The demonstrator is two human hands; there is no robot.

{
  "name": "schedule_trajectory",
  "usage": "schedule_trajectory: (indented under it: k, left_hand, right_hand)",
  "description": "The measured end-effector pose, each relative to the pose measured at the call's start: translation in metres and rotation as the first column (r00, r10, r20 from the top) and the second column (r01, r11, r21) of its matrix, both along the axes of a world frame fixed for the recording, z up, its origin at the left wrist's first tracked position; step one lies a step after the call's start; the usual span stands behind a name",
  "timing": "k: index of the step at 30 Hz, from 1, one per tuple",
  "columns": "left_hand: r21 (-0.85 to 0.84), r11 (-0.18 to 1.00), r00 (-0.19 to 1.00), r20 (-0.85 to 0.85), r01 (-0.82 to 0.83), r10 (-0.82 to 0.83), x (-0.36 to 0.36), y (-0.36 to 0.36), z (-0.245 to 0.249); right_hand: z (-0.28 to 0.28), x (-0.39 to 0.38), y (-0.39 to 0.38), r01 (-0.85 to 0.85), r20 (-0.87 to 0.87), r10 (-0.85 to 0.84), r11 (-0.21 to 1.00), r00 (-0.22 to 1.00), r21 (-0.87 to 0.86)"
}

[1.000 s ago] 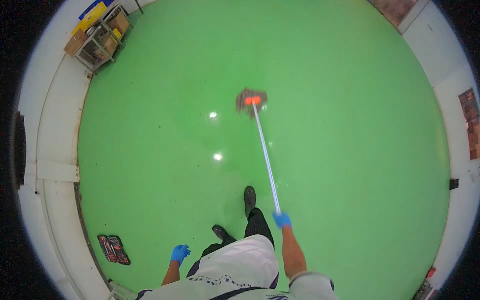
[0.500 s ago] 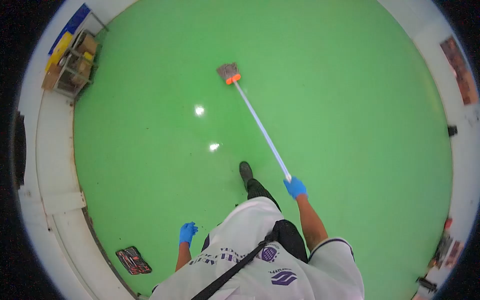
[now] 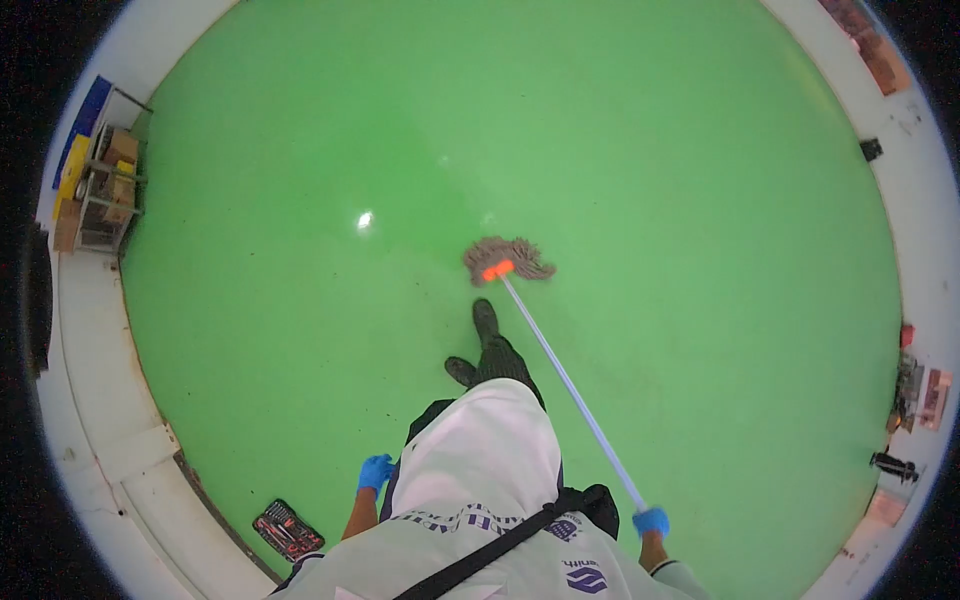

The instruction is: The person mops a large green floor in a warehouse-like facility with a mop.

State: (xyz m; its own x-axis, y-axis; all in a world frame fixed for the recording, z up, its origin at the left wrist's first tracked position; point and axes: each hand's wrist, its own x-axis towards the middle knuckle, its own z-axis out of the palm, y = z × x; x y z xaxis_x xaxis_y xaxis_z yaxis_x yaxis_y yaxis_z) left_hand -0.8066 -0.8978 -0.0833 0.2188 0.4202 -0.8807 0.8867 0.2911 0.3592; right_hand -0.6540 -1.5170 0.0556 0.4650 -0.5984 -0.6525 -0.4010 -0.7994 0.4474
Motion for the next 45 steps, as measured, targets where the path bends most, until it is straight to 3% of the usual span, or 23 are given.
schedule_trajectory:
  k: [1, 2, 3, 5, 6, 7, 8, 11, 14, 18, 20, 24, 25, 26, 28, 32, 35, 37, 38, 39, 41, 42, 45]
  left_hand:
    - [0.152, 0.924, 0.932, 0.034, 0.352, -0.360, -0.019, -0.016, 0.000]
    - [0.308, 0.709, 0.740, 0.023, 0.634, -0.672, -0.026, -0.030, -0.002]
    - [0.311, 0.704, 0.731, 0.039, 0.639, -0.681, -0.027, -0.044, -0.002]
    - [0.068, 0.945, 0.948, -0.023, 0.319, -0.318, -0.023, -0.077, 0.011]
    - [0.080, 0.948, 0.951, -0.009, 0.308, -0.308, -0.024, -0.089, 0.004]
    - [0.036, 0.996, 0.994, 0.072, 0.077, -0.079, -0.032, -0.092, -0.005]
    - [-0.025, 0.988, 0.978, 0.142, -0.150, 0.152, -0.038, -0.104, -0.012]
    - [0.167, 0.962, 0.958, 0.226, -0.217, 0.176, -0.019, -0.150, 0.000]
    - [0.255, 0.942, 0.939, 0.318, -0.220, 0.134, -0.015, -0.215, 0.003]
    - [0.201, 0.976, 0.956, 0.293, -0.079, 0.016, -0.026, -0.341, -0.002]
    - [0.041, 0.976, 0.969, 0.116, 0.216, -0.219, -0.038, -0.385, -0.017]
    - [0.006, 0.979, 0.975, 0.086, 0.205, -0.204, -0.056, -0.443, -0.016]
    - [0.091, 0.912, 0.901, 0.141, 0.401, -0.410, -0.067, -0.446, -0.021]
    - [0.084, 0.916, 0.907, 0.127, 0.393, -0.401, -0.073, -0.453, -0.015]
    - [0.021, 0.994, 0.988, 0.104, 0.112, -0.113, -0.077, -0.468, -0.005]
    - [0.064, 0.996, 0.990, 0.119, 0.067, -0.074, -0.096, -0.485, 0.013]
    - [0.078, 0.996, 0.990, 0.133, 0.034, -0.044, -0.127, -0.501, 0.022]
    - [0.128, 0.992, 0.985, 0.164, 0.024, -0.045, -0.142, -0.506, 0.023]
    - [0.126, 0.991, 0.986, 0.160, 0.036, -0.057, -0.149, -0.501, 0.024]
    - [0.113, 0.994, 0.991, 0.134, 0.009, -0.024, -0.165, -0.508, 0.028]
    - [0.104, 0.994, 0.995, 0.096, -0.022, 0.012, -0.203, -0.520, 0.036]
    - [0.119, 0.990, 0.994, 0.083, -0.077, 0.068, -0.225, -0.519, 0.036]
    - [0.135, 0.972, 0.982, 0.044, -0.191, 0.186, -0.280, -0.532, 0.035]
  right_hand:
    - [-0.029, 0.016, -0.008, -0.026, 0.017, 0.025, 0.999, 1.000, 0.044]
    - [-0.051, 0.043, -0.003, -0.050, 0.038, 0.047, 0.994, 0.998, 0.095]
    - [-0.078, 0.071, 0.008, -0.111, 0.114, 0.091, 0.976, 0.989, 0.187]
    - [-0.128, 0.136, 0.051, -0.249, 0.232, 0.168, 0.887, 0.958, 0.388]
    - [-0.142, 0.170, 0.084, -0.257, 0.214, 0.171, 0.834, 0.962, 0.488]
    - [-0.156, 0.195, 0.110, -0.375, 0.313, 0.219, 0.673, 0.924, 0.638]
    - [-0.150, 0.218, 0.137, -0.489, 0.456, 0.221, 0.601, 0.862, 0.633]
    - [-0.129, 0.263, 0.150, -0.592, 0.506, 0.317, 0.538, 0.802, 0.600]
    - [-0.135, 0.233, 0.074, -0.613, 0.498, 0.358, 0.508, 0.790, 0.605]
    - [-0.153, 0.119, -0.132, -0.597, 0.429, 0.417, 0.515, 0.801, 0.614]
    - [-0.142, 0.057, -0.244, -0.533, 0.325, 0.427, 0.597, 0.844, 0.599]
    - [-0.078, -0.073, -0.463, -0.275, 0.051, 0.286, 0.832, 0.957, 0.482]
    - [-0.069, -0.107, -0.523, -0.249, -0.065, 0.297, 0.885, 0.953, 0.393]
    - [-0.075, -0.145, -0.584, -0.147, -0.122, 0.179, 0.961, 0.976, 0.233]
    - [-0.034, -0.160, -0.611, -0.156, -0.155, 0.152, 0.988, 0.976, -0.009]
    - [-0.066, -0.144, -0.581, -0.107, -0.094, 0.111, 0.993, 0.989, 0.042]
    - [-0.145, -0.137, -0.502, -0.255, 0.039, 0.257, 0.908, 0.966, 0.332]
    - [-0.210, -0.096, -0.413, -0.228, 0.029, 0.251, 0.815, 0.968, 0.532]
    - [-0.203, -0.062, -0.347, -0.265, 0.092, 0.267, 0.738, 0.959, 0.621]
    - [-0.162, -0.022, -0.280, -0.234, 0.123, 0.214, 0.639, 0.969, 0.733]
    - [-0.196, 0.017, -0.219, -0.486, 0.491, 0.121, 0.468, 0.863, 0.738]
    - [-0.156, 0.043, -0.183, -0.475, 0.475, 0.148, 0.529, 0.867, 0.703]
    - [-0.142, 0.076, -0.160, -0.569, 0.563, 0.173, 0.478, 0.808, 0.669]
